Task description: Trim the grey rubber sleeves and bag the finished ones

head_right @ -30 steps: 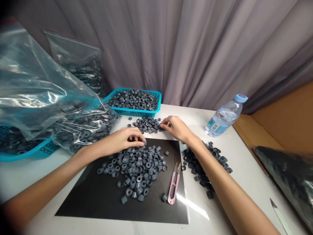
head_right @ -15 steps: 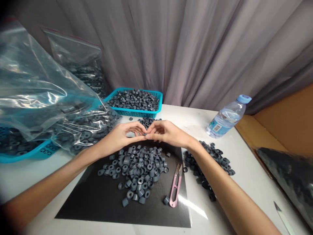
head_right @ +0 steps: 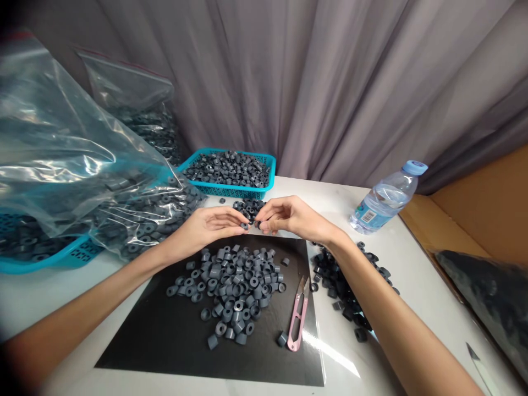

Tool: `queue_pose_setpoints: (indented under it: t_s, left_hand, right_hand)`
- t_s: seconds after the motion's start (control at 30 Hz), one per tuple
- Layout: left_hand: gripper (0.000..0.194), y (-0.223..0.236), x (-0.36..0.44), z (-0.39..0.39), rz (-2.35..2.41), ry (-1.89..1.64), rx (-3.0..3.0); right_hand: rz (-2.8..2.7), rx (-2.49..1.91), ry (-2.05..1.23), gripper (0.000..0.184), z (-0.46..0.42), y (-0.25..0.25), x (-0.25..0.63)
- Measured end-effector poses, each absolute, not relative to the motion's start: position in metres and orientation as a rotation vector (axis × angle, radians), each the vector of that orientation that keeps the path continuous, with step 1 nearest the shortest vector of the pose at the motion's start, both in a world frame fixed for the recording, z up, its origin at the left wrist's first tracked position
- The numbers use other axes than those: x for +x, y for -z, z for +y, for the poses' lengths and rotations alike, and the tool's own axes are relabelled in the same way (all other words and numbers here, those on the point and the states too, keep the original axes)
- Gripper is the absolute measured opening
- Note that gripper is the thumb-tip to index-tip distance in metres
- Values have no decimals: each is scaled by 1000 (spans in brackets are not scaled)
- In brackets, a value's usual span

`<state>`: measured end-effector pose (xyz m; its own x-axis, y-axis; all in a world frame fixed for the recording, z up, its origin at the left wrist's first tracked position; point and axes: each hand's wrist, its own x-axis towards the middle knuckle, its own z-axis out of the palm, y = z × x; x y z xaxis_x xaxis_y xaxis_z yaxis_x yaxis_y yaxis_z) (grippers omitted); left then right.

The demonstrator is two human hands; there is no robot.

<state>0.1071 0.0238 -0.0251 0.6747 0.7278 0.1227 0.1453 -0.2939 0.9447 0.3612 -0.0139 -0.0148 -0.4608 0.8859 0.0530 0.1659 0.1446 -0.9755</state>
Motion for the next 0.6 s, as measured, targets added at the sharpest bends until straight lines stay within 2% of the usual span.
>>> queue_pose_setpoints:
  t_s: [0.4, 0.6]
  left_hand:
    - [25, 27, 110, 20, 701, -661, 1593]
    - [26, 27, 112, 15, 700, -572, 1460]
  right_hand:
    - [-1750, -1028, -1408, 36, -16, 13, 361]
    - [-1862, -1080, -1280, 34, -17, 14, 363]
